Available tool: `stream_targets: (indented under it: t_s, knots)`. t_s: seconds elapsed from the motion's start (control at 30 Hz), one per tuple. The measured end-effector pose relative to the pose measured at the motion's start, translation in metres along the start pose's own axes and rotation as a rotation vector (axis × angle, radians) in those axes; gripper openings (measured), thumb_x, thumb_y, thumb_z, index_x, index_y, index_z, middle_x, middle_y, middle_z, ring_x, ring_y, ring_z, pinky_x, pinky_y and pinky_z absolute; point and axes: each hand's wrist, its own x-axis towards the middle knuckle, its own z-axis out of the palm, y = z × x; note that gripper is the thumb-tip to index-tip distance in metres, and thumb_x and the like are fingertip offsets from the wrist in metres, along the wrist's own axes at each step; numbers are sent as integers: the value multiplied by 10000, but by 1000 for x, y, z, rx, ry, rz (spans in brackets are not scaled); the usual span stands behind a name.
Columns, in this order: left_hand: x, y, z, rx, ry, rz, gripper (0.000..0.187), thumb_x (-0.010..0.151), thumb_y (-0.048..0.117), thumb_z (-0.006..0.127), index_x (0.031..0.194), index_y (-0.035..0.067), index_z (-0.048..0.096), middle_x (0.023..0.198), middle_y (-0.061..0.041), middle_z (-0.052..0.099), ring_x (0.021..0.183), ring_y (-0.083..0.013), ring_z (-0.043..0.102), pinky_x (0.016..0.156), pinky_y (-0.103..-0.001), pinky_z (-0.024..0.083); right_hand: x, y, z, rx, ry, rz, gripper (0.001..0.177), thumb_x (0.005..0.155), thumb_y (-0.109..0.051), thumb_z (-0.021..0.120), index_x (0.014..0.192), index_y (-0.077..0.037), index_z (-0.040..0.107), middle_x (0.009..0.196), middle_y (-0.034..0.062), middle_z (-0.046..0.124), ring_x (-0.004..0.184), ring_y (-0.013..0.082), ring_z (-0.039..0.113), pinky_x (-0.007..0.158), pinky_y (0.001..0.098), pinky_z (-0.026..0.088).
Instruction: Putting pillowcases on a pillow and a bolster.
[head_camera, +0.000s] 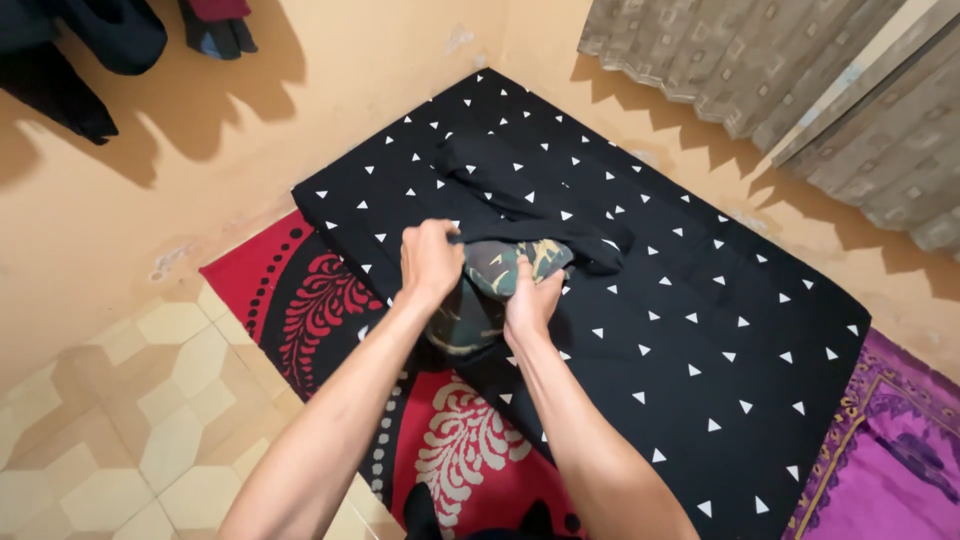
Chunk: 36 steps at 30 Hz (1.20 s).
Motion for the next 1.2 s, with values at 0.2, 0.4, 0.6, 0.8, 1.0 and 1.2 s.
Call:
stream_targets:
  t_s: [0.2, 0.4, 0.6, 0.8, 1.0, 1.2]
  knots:
    - [-28, 60, -33, 112, -247, 240, 301, 782, 250, 743, 1059, 134, 763, 1027, -225, 737, 1060, -450, 704, 921, -566, 579, 8, 32, 28, -77, 2, 13, 556, 900, -230, 718, 1337, 14, 476, 1308, 260, 580, 1293, 377, 556, 1065, 493, 482]
    - [-40, 44, -34, 484, -137, 638, 354, 728, 6, 645, 1074, 74, 613, 991, -106, 644, 763, -432, 731, 748, -555, 608, 33, 46, 57, 571, -71, 312, 410, 824, -32, 694, 1189, 60, 532, 1045, 227, 566, 924, 340, 639, 697, 532, 610]
    - [-71, 37, -45, 358, 9, 568, 383, 777, -106, 626, 1137, 5, 555, 1137, -174, 520, 744, -539, 710, 745, -610, 612, 46, 40, 45, 958, -163, 640, 462, 856, 58, 500, 1315, 105, 473, 1258, 326, 578, 1192, 516, 583, 1025, 722, 444]
    - [-30, -23, -22, 638, 338, 356, 311, 809, -14, 681, 1095, 56, 581, 1073, -104, 515, 687, -382, 750, 615, -529, 629, 39, 18, 43, 1161, -313, 853, 367, 1000, -88, 446, 1331, 40, 537, 1329, 270, 586, 1285, 462, 534, 1181, 709, 339]
    - [-15, -45, -21, 206, 41, -79, 399, 850, 129, 668, 1219, 166, 523, 1202, -131, 572, 992, -491, 708, 858, -618, 581, 23, -12, 27, 1167, -452, 906, 368, 1052, -135, 408, 1370, 12, 519, 1360, 204, 544, 1358, 434, 458, 1173, 760, 265]
    - [-28, -27, 2, 152, 137, 313, 497, 852, 84, 605, 1325, 150, 469, 955, -169, 728, 909, -455, 733, 804, -577, 585, 46, -30, 23, 1148, -362, 900, 338, 1027, -159, 438, 1288, 26, 549, 1272, 240, 602, 1253, 444, 564, 1134, 716, 412]
